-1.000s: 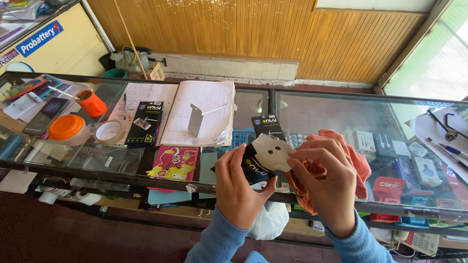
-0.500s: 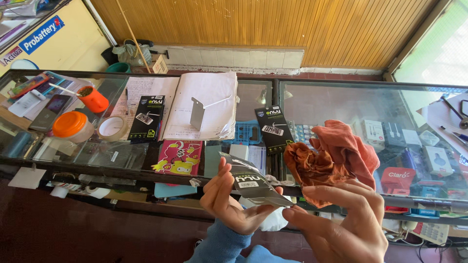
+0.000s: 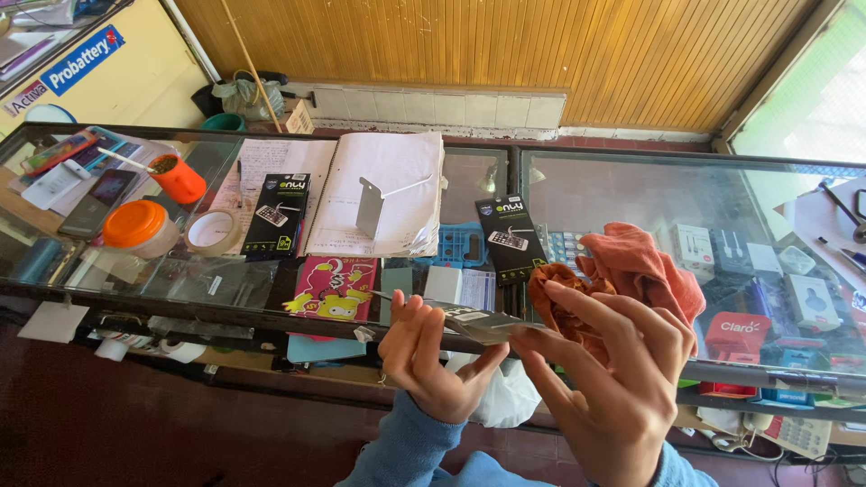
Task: The person opens a cardboard box for a mobile phone screen protector, removes a white protective sleeve, and then slides the sleeve back into the box.
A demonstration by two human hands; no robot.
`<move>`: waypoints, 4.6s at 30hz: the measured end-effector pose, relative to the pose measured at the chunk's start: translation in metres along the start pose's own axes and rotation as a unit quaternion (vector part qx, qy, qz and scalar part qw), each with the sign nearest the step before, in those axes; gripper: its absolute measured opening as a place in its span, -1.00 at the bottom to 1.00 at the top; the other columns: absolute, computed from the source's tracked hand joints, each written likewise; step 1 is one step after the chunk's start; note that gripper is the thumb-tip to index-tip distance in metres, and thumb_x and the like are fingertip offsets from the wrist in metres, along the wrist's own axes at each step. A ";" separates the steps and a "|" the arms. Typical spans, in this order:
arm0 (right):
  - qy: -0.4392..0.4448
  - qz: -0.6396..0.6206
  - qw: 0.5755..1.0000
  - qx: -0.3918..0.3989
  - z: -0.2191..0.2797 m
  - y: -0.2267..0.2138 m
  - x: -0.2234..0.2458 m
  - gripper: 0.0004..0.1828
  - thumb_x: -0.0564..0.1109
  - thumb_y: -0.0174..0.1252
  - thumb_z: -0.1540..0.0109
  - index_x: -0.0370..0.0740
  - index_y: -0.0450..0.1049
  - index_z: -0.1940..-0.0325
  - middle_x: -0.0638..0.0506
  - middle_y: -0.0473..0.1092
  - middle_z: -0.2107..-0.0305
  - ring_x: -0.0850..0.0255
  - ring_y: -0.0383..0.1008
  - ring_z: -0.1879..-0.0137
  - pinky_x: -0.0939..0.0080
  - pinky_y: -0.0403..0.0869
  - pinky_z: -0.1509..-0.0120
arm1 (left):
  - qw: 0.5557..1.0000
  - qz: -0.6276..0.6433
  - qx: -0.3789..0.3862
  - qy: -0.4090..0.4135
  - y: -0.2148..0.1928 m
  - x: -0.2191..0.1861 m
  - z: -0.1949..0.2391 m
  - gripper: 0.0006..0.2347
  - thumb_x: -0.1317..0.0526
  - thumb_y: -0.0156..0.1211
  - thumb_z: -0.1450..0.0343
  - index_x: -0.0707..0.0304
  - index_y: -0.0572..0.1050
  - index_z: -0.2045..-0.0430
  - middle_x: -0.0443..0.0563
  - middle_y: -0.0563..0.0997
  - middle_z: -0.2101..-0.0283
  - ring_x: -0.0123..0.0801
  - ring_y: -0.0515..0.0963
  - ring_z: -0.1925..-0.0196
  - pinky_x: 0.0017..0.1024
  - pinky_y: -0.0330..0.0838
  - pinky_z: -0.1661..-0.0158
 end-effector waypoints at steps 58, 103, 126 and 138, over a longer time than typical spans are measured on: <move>-0.102 0.206 0.916 0.328 0.080 0.246 -0.163 -0.77 0.11 0.60 -0.29 0.18 0.79 0.00 0.12 0.53 -0.56 0.00 0.38 -0.80 -0.56 0.31 -0.79 | 0.961 0.222 0.094 -0.138 -0.053 0.137 -0.070 -0.09 -0.20 0.84 -0.37 0.36 0.43 -0.50 0.06 0.37 -0.47 -0.05 0.62 -0.56 0.15 0.75 -0.68; 0.327 -0.333 0.884 -0.035 -0.030 0.156 0.074 -0.84 -0.44 0.53 -0.33 -0.45 0.72 0.03 -0.24 0.77 0.14 0.11 0.87 0.03 0.25 0.85 -0.22 | 0.989 0.071 0.070 -0.112 -0.068 0.192 -0.052 -0.07 0.01 0.87 -0.39 0.41 0.34 -0.61 0.20 0.31 -0.53 0.11 0.53 -0.66 0.33 0.60 -0.78; 0.493 -0.438 0.747 -0.080 0.001 0.237 0.026 -0.73 -0.43 0.56 -0.33 -0.37 0.73 -0.10 -0.13 0.78 0.10 0.21 0.81 0.01 0.27 0.81 -0.23 | 0.954 -0.147 0.224 0.137 -0.019 0.187 0.000 -0.50 0.05 0.73 -0.78 0.02 0.60 -0.62 -0.10 0.46 -0.74 -0.05 0.25 -0.87 0.57 -0.13 -0.78; 0.634 -0.702 0.321 0.048 0.081 0.285 -0.017 -0.61 -0.28 0.25 -0.54 -0.28 0.52 -0.48 -0.11 0.68 -0.23 0.25 0.74 -0.17 0.22 0.72 -0.41 | 0.731 0.470 0.369 -0.331 0.007 0.204 -0.041 0.17 -0.18 0.72 -0.35 0.19 0.04 -0.86 0.20 0.19 -0.90 0.00 0.15 -0.98 0.09 0.12 -0.85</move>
Point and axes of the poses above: each hand's wrist, its own z-axis away from the middle knuckle, its own y-axis out of the palm, x = y × z, the point moved 3 cm from there along -z, towards the middle knuckle
